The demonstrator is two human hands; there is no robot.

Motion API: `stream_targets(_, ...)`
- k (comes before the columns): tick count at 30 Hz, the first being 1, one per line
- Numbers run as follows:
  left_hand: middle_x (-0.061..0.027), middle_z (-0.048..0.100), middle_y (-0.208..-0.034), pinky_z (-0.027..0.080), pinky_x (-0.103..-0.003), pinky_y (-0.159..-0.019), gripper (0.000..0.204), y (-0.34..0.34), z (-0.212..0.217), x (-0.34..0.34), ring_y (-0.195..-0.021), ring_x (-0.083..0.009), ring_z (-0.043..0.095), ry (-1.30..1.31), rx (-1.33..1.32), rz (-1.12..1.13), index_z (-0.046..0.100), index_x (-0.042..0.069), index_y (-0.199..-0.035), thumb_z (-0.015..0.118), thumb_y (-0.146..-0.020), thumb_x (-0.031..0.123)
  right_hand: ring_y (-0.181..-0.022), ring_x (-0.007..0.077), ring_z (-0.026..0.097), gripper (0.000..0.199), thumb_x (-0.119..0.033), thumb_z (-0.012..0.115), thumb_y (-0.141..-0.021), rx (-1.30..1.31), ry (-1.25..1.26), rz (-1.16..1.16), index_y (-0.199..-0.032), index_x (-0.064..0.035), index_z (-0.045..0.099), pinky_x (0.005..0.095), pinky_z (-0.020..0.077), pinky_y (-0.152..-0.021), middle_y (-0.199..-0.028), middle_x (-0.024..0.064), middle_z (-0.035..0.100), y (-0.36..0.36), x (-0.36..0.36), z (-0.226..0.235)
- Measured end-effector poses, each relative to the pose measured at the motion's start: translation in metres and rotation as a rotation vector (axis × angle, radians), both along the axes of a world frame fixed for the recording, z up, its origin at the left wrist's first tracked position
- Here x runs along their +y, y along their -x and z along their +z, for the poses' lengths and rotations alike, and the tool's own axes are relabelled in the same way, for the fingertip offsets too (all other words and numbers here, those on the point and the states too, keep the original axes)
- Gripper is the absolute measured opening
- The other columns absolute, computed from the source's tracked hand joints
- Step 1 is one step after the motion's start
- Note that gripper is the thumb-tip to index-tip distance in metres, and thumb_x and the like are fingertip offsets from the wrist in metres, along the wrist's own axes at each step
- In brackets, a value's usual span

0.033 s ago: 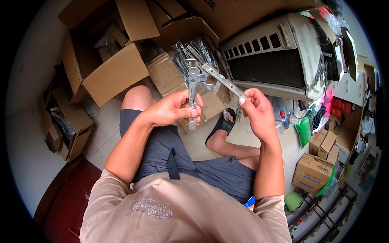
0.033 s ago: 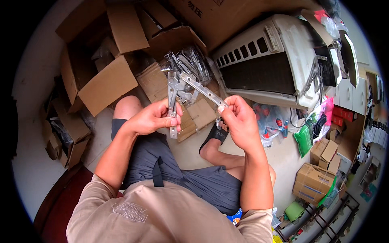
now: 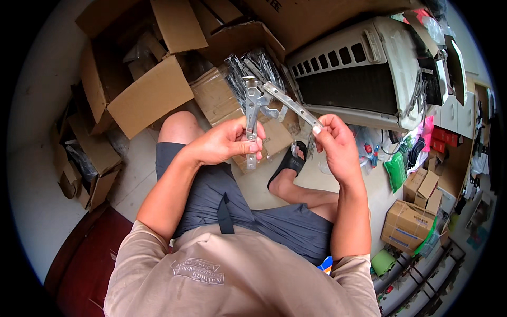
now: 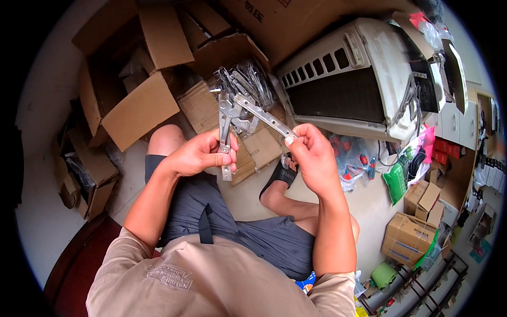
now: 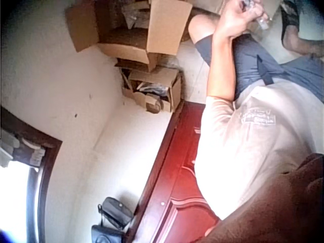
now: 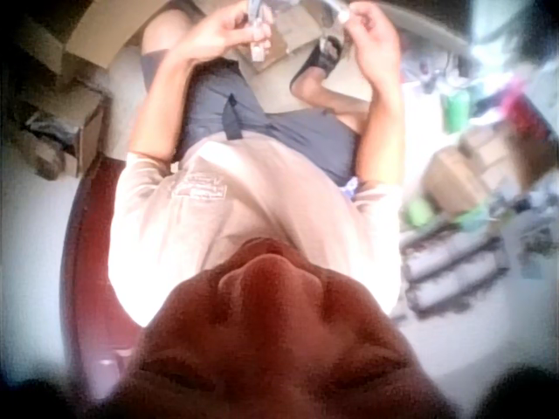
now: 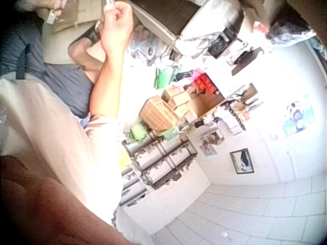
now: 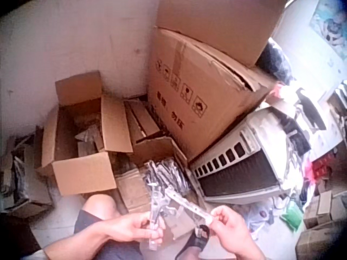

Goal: The person picks up metal hinge components from a large bin and a box, opening some of them to check their range of motion and kemudian placing them into smaller cardboard boxes.

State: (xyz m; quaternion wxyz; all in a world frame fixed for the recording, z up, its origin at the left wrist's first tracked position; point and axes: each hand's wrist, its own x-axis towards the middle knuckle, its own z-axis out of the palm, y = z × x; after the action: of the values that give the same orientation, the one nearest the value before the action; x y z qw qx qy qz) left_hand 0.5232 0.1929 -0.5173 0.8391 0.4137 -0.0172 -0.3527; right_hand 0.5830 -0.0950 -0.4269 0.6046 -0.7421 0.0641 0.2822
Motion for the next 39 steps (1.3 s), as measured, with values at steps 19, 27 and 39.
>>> stream_targets(19,-0.0074,0.068,-0.114,0.056,-0.032,-0.091,0.057,-0.004,0.007,-0.012,-0.111,-0.0195,0.072,0.162,-0.038,0.006,0.044,0.005,-0.152,0.071,-0.102,0.008,-0.071,0.0052,0.055,0.027,-0.024,0.055,-0.113,0.074,-0.118,-0.183,-0.121,-0.0027,0.069,0.0215,0.0462,-0.065,-0.084,-0.0015,0.067,-0.006,0.001,-0.008)
stream_targets(27,-0.0035,0.069,-0.111,0.054,-0.026,-0.079,0.057,-0.005,0.010,-0.015,-0.104,-0.0163,0.073,0.062,-0.042,-0.048,0.041,0.010,-0.155,0.069,-0.105,0.017,-0.070,0.0054,0.054,0.024,-0.024,0.059,-0.111,0.082,-0.124,-0.239,-0.115,-0.0025,0.069,0.0220,0.0454,-0.064,-0.082,-0.0016,0.065,-0.005,-0.002,-0.006)
stream_targets(39,-0.0016,0.067,-0.106,0.053,-0.026,-0.077,0.052,-0.013,0.030,-0.014,-0.102,-0.0139,0.072,0.005,-0.083,-0.070,0.042,0.010,-0.153,0.066,-0.108,0.017,-0.069,0.0055,0.052,0.021,-0.023,0.061,-0.110,0.032,-0.133,-0.282,-0.106,-0.0045,0.069,0.0221,0.0439,-0.064,-0.080,-0.0034,0.063,-0.006,-0.006,0.003)
